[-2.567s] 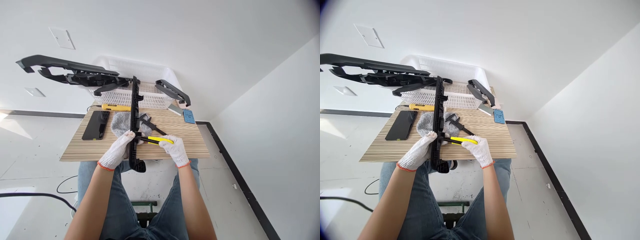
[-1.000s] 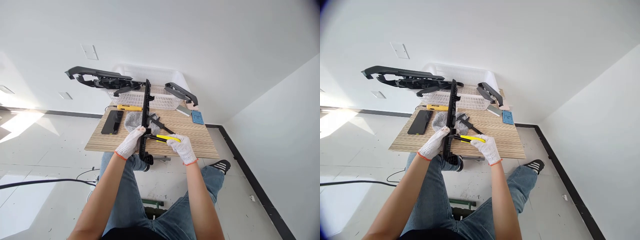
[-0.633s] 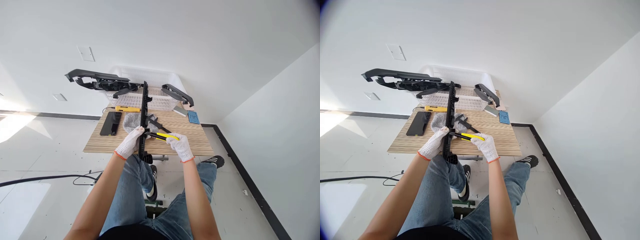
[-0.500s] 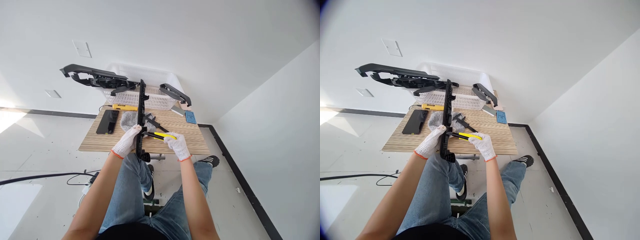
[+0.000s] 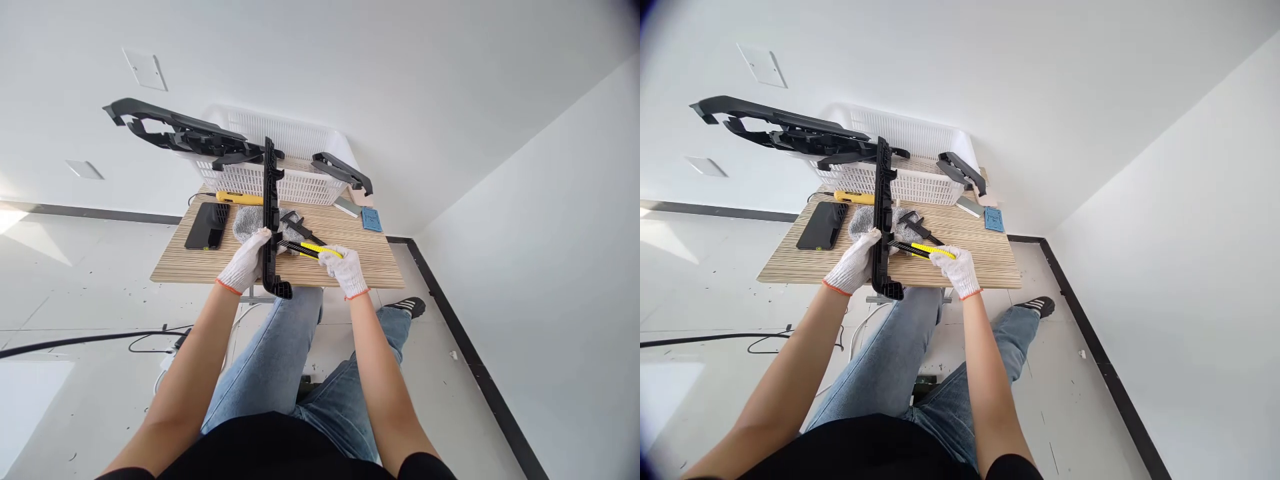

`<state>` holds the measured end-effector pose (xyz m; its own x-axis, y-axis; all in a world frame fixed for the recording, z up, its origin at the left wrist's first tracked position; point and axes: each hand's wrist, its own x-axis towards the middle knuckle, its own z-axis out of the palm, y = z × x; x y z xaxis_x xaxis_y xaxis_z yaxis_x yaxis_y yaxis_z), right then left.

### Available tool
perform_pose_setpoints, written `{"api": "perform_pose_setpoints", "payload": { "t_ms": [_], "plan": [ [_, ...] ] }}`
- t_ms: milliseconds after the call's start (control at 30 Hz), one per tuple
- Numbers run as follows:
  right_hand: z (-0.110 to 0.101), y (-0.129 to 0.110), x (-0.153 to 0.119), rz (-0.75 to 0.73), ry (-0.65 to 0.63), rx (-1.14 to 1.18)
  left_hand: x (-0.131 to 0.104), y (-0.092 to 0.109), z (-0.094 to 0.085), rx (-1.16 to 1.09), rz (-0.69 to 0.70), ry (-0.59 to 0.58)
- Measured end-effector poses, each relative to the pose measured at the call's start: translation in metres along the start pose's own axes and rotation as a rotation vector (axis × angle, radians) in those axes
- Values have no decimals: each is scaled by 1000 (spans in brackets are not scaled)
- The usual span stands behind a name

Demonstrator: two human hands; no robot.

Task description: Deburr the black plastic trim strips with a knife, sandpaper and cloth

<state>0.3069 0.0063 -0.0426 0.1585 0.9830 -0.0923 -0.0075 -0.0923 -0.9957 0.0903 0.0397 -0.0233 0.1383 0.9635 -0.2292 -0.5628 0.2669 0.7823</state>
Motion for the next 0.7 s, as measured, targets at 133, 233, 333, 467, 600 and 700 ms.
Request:
{"api": "perform_pose_setpoints", "payload": {
  "t_ms": [133,233,333,467,600,700],
  "plan": [
    [1,0,-3,-18,10,-20,-3,3,0,34,7,-4],
    [0,0,-4,-22,21,-37,-4,2,0,40,8,-9],
    [-2,2,-4,-17,26,-52,-2,0,-1,31,3,-9],
    [-5,5,-4,-40,37,-88,2,-4,-2,12,13,-23],
    [-7,6,-5,-37,25,-89,2,-6,-3,46,19,-5],
    [-7,6,-7,-12,-4,-71,0,-5,-3,63,24,-50]
  ]
}}
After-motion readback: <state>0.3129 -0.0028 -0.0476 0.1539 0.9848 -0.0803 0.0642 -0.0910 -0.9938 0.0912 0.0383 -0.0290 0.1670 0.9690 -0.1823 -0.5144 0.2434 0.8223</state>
